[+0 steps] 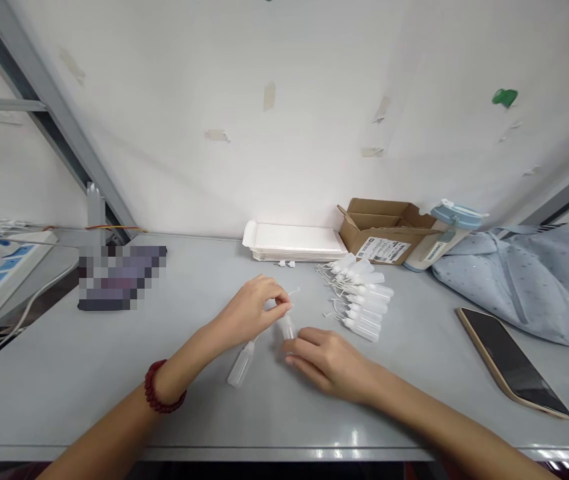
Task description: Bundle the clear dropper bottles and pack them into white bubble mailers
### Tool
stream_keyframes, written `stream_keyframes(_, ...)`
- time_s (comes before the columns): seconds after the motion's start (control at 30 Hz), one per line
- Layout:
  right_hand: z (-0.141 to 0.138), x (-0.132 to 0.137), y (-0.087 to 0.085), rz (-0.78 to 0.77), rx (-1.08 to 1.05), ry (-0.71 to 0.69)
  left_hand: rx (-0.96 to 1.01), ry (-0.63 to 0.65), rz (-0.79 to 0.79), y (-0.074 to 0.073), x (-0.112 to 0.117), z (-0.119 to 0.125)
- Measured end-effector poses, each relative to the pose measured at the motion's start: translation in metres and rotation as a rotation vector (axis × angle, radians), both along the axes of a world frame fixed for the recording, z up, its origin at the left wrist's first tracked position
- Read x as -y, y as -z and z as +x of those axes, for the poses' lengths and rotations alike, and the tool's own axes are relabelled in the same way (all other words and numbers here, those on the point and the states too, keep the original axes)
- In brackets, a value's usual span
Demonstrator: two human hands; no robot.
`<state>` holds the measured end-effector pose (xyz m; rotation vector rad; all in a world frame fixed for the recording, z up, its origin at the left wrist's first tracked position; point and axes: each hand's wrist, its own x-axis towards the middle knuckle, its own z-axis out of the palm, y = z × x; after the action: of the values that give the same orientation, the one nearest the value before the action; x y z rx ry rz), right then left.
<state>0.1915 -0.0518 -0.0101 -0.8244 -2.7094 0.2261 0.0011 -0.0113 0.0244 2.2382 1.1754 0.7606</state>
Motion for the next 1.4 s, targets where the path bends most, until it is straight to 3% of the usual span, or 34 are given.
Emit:
stream_keyframes(0.23,0.005,-0.004,-0.007,0.108,-0.036,0.016,0.080,0.006,-0.068,-0.002,0.002,0.002)
stream_keyframes(0.83,0.013,-0.010,-0.008,0.086,-0.028,0.058,0.234,0.012,-0.209,-0.004,0.005,0.008)
stream_keyframes(1.13,0.014,-0.015,-0.008,0.220,-0.036,0.084,0.325,0.024,-0.356,-0.008,0.007,0.009)
stream_keyframes(1.4,0.014,-0.016,0.000,0.469,0.040,0.083,0.477,-0.079,-0.471,0.005,0.003,0.015)
